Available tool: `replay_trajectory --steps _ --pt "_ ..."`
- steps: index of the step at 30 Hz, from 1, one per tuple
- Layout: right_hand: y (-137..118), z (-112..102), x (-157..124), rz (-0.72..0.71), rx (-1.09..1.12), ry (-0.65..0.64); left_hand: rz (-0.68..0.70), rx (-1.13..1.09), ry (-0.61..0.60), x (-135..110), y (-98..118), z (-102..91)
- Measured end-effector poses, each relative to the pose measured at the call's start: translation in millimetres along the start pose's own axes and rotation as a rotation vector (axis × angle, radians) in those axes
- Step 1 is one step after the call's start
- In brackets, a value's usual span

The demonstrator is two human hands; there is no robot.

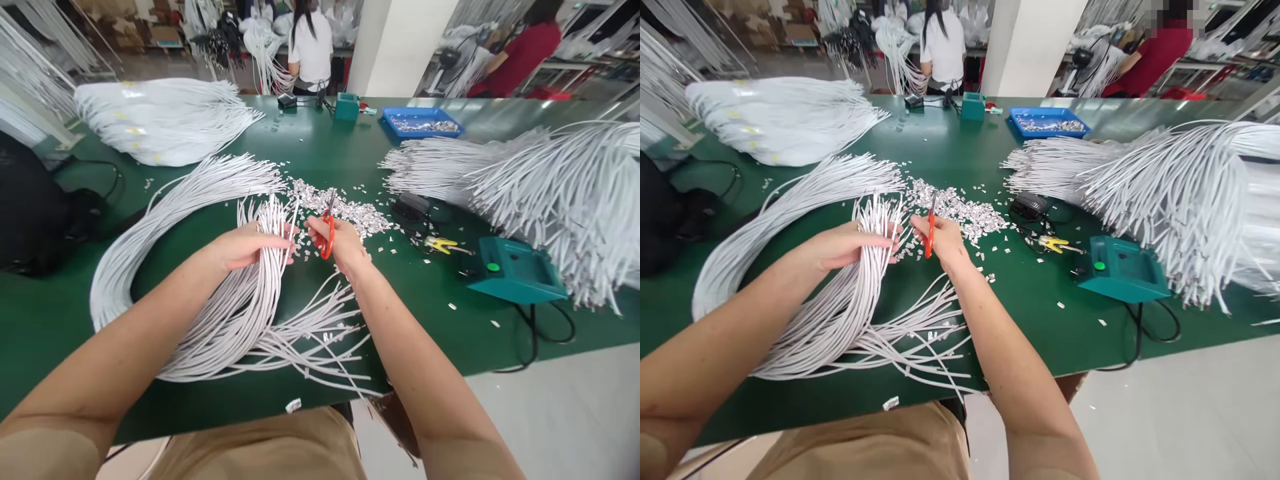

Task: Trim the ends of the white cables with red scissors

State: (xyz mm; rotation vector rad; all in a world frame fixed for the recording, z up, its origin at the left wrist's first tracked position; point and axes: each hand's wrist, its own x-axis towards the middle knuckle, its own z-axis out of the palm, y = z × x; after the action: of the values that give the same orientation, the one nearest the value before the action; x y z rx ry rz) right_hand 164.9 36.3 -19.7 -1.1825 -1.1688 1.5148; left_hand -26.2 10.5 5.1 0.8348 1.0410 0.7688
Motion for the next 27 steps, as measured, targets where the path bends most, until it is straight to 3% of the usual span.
replay_trajectory --steps 6,13,18,27 --pt "9.2 0.2 13.1 -0.015 0.092 0.031 -0.015 0.137 0.023 15.3 -9.1 12.2" --pt "13.1 -0.1 0.0 0.023 0.113 0.001 0.104 -0.009 0.164 23.6 -24.8 16.6" --pt "11.3 -9.5 5.9 0.039 0.281 -0.128 0.148 0.043 0.124 22.1 -26.5 15.3" --pt "12.4 4.5 -1.0 -0.03 0.185 -0.06 0.157 0.053 0.136 22.5 -25.6 18.0"
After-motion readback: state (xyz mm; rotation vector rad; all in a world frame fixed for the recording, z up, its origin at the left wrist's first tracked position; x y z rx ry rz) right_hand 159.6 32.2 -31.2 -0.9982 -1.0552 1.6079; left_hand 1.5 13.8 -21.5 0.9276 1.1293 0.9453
